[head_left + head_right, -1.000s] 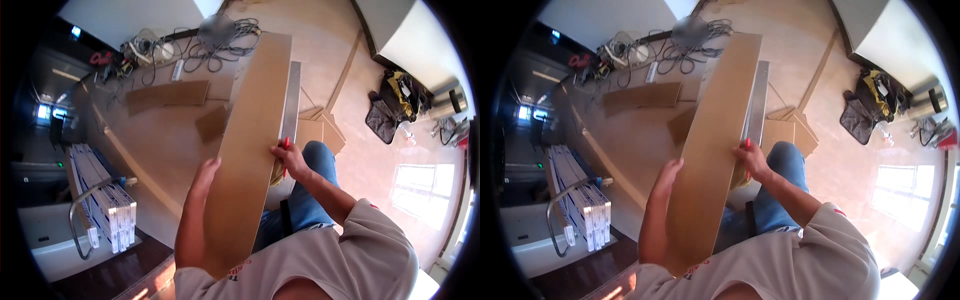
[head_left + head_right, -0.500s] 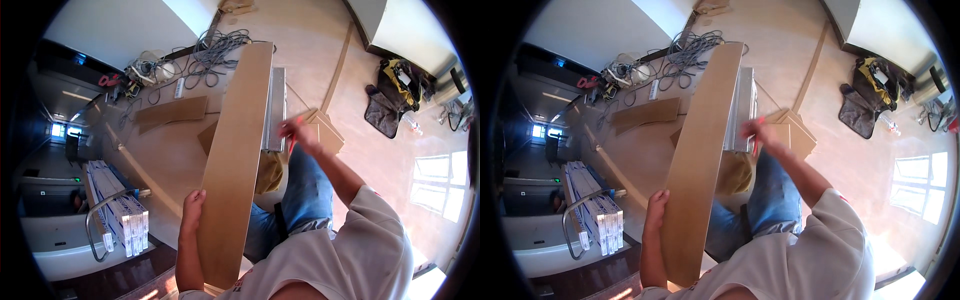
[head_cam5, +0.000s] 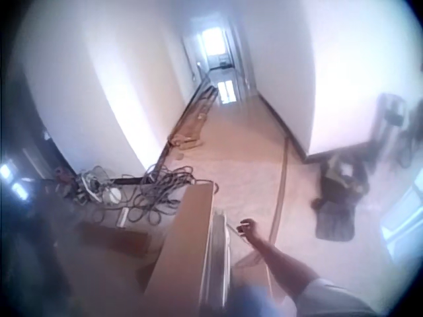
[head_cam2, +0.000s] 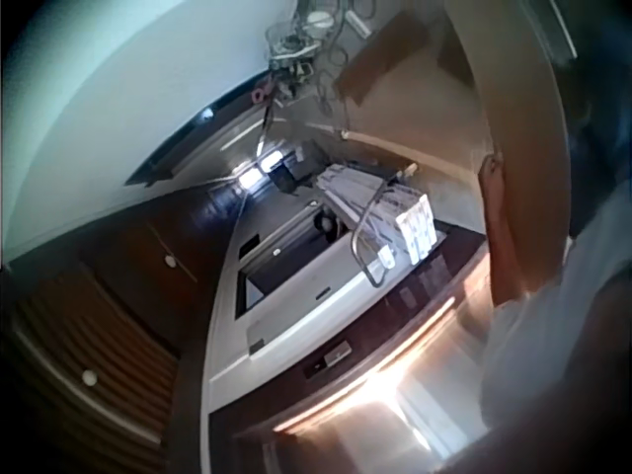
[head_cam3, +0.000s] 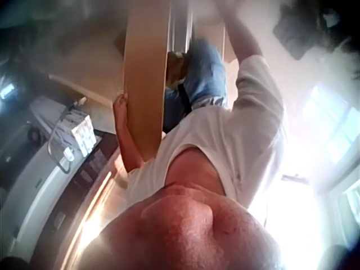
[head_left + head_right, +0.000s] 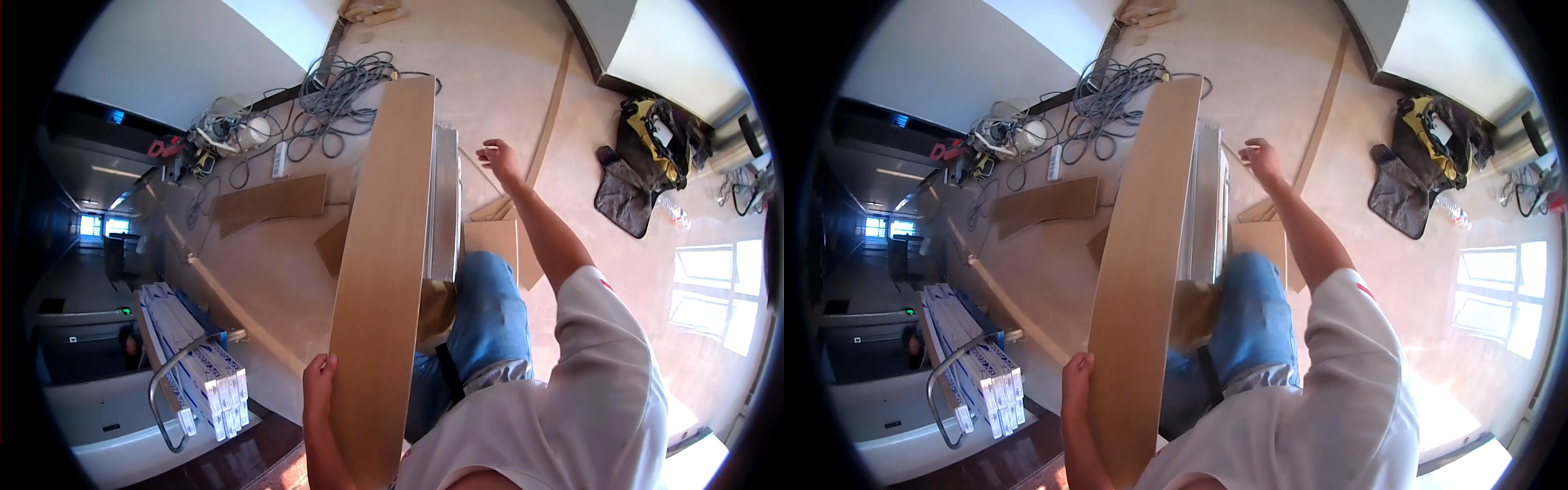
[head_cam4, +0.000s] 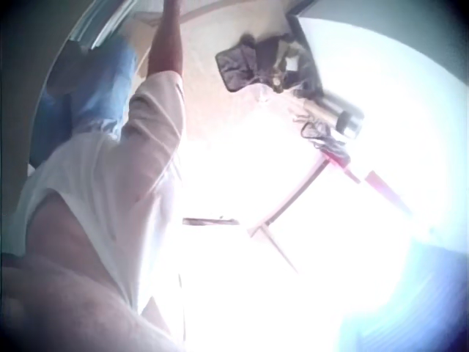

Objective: The person measures and marks a laminate floorboard using a square ruler and a pencil to fit a specific floor cutout, then picks up the board and carries it to another part of the room.

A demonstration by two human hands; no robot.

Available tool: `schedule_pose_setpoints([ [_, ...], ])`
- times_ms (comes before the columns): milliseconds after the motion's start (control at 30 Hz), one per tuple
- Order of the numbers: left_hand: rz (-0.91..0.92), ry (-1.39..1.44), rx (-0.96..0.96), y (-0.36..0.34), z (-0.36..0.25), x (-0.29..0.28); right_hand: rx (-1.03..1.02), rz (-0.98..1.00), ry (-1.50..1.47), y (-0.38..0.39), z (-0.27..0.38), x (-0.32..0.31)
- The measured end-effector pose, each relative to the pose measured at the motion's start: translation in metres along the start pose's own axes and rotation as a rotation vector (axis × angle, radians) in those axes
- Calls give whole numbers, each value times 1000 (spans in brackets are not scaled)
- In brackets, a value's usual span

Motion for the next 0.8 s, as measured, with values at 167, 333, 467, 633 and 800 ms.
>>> schedule_pose_setpoints([
  [167, -24, -43, -123, 20, -17, 9, 238, -20, -178, -81, -47, 44],
  [333, -42, 79, -191, 32, -12, 25, 246, 360, -28, -123, -83, 69],
  [467, -46, -38, -372, 41, -23, 24, 88, 502, 34, -103, -84, 87],
  [633, -28, 35, -275, 20, -46, 53, 186, -21, -177, -112, -80, 28],
  [800, -6, -74, -125, 12, -52, 59, -40, -480, -211, 9, -58, -19],
])
Point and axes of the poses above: each hand's wrist, its own y-axis away from the middle knuckle, its own x-axis out of the palm, z = x × y, the point moved 7 cm from there along -y, towards the middle knuckle, and after that the axes turned 2 degrees about z, right-handed, at the moved point
